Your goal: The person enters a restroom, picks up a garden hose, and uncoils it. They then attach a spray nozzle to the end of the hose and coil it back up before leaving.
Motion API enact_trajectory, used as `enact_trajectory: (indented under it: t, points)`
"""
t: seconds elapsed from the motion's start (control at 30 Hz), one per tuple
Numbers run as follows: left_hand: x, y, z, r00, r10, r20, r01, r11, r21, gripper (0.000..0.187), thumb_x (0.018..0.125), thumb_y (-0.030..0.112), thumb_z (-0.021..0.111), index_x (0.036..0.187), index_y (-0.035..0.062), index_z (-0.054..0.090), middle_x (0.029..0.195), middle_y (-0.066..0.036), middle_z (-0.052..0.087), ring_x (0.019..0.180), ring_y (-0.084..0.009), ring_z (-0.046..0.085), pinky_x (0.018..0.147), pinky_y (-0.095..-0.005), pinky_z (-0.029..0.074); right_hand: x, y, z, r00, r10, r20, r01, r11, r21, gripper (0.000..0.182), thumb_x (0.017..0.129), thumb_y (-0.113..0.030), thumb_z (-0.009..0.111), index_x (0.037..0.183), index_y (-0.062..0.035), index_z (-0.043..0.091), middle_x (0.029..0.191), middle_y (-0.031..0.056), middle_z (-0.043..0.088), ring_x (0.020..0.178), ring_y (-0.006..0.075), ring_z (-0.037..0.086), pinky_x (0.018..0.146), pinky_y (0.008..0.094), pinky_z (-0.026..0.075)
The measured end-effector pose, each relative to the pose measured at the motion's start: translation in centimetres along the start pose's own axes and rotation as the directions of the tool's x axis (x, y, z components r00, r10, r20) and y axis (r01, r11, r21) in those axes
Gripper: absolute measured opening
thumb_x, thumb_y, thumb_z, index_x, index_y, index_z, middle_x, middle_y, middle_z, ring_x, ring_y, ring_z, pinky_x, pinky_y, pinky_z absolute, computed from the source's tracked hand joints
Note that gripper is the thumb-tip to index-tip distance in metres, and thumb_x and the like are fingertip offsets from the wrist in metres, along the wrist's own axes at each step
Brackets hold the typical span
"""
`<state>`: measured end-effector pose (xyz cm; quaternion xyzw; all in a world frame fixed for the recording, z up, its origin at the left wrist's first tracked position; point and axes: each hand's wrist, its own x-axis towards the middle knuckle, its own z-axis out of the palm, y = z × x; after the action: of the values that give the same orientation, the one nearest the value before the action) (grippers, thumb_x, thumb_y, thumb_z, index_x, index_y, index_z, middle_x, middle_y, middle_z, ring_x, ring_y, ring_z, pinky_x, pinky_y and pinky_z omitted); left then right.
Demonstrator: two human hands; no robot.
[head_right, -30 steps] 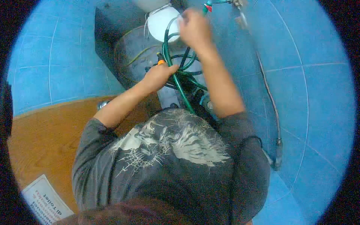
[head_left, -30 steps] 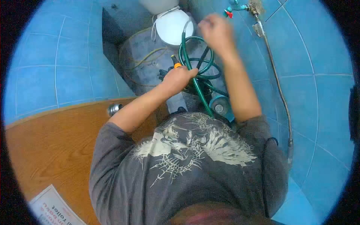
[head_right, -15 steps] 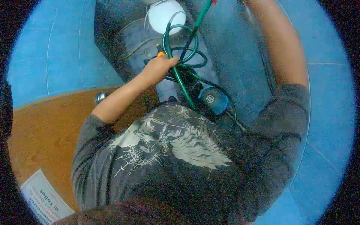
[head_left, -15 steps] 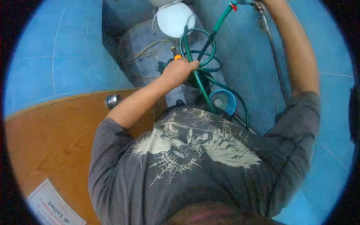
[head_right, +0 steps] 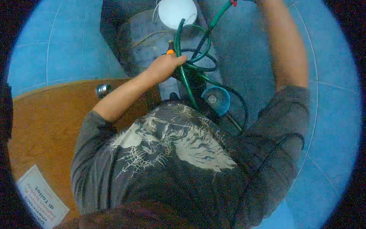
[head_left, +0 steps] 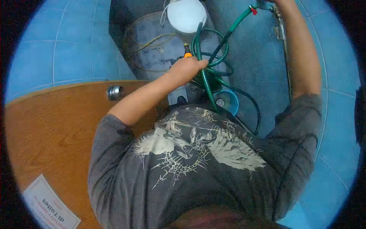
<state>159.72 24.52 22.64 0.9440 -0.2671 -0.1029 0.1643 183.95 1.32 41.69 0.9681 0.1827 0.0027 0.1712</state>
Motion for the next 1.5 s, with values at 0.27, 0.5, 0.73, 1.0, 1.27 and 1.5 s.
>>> enact_trajectory:
  t: [0.27, 0.5, 0.73, 1.0, 1.27, 1.5]
  points:
    - [0.3, 0.6, -1.6, 0.999, 0.041, 0.001, -0.041, 0.999, 0.010, 0.026, 0.083, 0.007, 0.055, 0.109, 0.0123, 0.056, 0.080, -0.017, 0.061, 0.075, -0.0377, 0.066, 0.062, -0.0470, 0.054, -12.9, -2.2, 13.3, 0.963, -0.193, 0.188, -0.081, 0.459, 0.885, 0.038, 0.094, -0.038, 0.061, 0.089, -0.0004, 0.066, 0.070, 0.0043, 0.060, 0.068, 0.0138, 0.056, 0.062, 0.0301, 0.046]
    - [0.2, 1.2, -0.9, 1.000, 0.020, -0.006, -0.019, 0.998, 0.055, 0.025, 0.082, 0.007, 0.058, 0.106, 0.0111, 0.057, 0.081, -0.017, 0.061, 0.078, -0.0358, 0.066, 0.061, -0.0455, 0.054, -5.6, -10.9, 33.0, 0.932, -0.221, 0.288, -0.198, 0.356, 0.913, 0.036, 0.089, -0.036, 0.066, 0.105, -0.0033, 0.069, 0.093, 0.0084, 0.068, 0.088, 0.0198, 0.062, 0.080, 0.0353, 0.048]
    - [0.5, 2.8, -0.3, 0.997, -0.058, -0.059, 0.060, 0.998, 0.029, 0.022, 0.083, 0.010, 0.056, 0.105, 0.0119, 0.054, 0.083, -0.017, 0.060, 0.077, -0.0383, 0.066, 0.063, -0.0476, 0.054, 0.8, -24.0, 31.3, 0.657, -0.683, -0.319, 0.102, -0.339, 0.935, 0.048, 0.087, -0.022, 0.068, 0.130, -0.0035, 0.057, 0.130, 0.0103, 0.059, 0.121, 0.0207, 0.053, 0.101, 0.0375, 0.043]
    - [0.2, 4.0, -0.7, 0.991, -0.102, -0.086, 0.103, 0.995, 0.001, 0.016, 0.082, 0.009, 0.056, 0.098, 0.0096, 0.053, 0.082, -0.019, 0.060, 0.076, -0.0378, 0.066, 0.062, -0.0470, 0.055, 0.8, -27.1, 32.8, 0.386, -0.821, -0.420, -0.140, -0.502, 0.853, 0.029, 0.084, -0.017, 0.070, 0.107, -0.0062, 0.057, 0.111, 0.0049, 0.064, 0.106, 0.0159, 0.058, 0.094, 0.0319, 0.047]
    - [0.0, 2.9, 0.5, 0.996, -0.087, -0.034, 0.088, 0.996, 0.011, 0.018, 0.083, 0.008, 0.055, 0.101, 0.0096, 0.055, 0.079, -0.018, 0.061, 0.079, -0.0397, 0.065, 0.069, -0.0488, 0.053, -1.4, -20.5, 29.7, 0.751, -0.644, -0.146, 0.001, -0.219, 0.976, 0.031, 0.086, -0.017, 0.066, 0.113, -0.0058, 0.055, 0.102, 0.0032, 0.062, 0.096, 0.0145, 0.059, 0.084, 0.0303, 0.050]
    - [0.2, 2.1, 2.3, 0.999, 0.002, -0.049, 0.000, 0.999, 0.045, 0.028, 0.086, 0.008, 0.052, 0.114, 0.0121, 0.051, 0.087, -0.020, 0.059, 0.082, -0.0414, 0.064, 0.076, -0.0531, 0.052, -2.0, -15.7, 32.9, 0.957, -0.258, -0.130, 0.106, -0.104, 0.989, 0.040, 0.083, -0.014, 0.068, 0.121, -0.0050, 0.057, 0.108, 0.0129, 0.067, 0.102, 0.0238, 0.063, 0.087, 0.0367, 0.050]
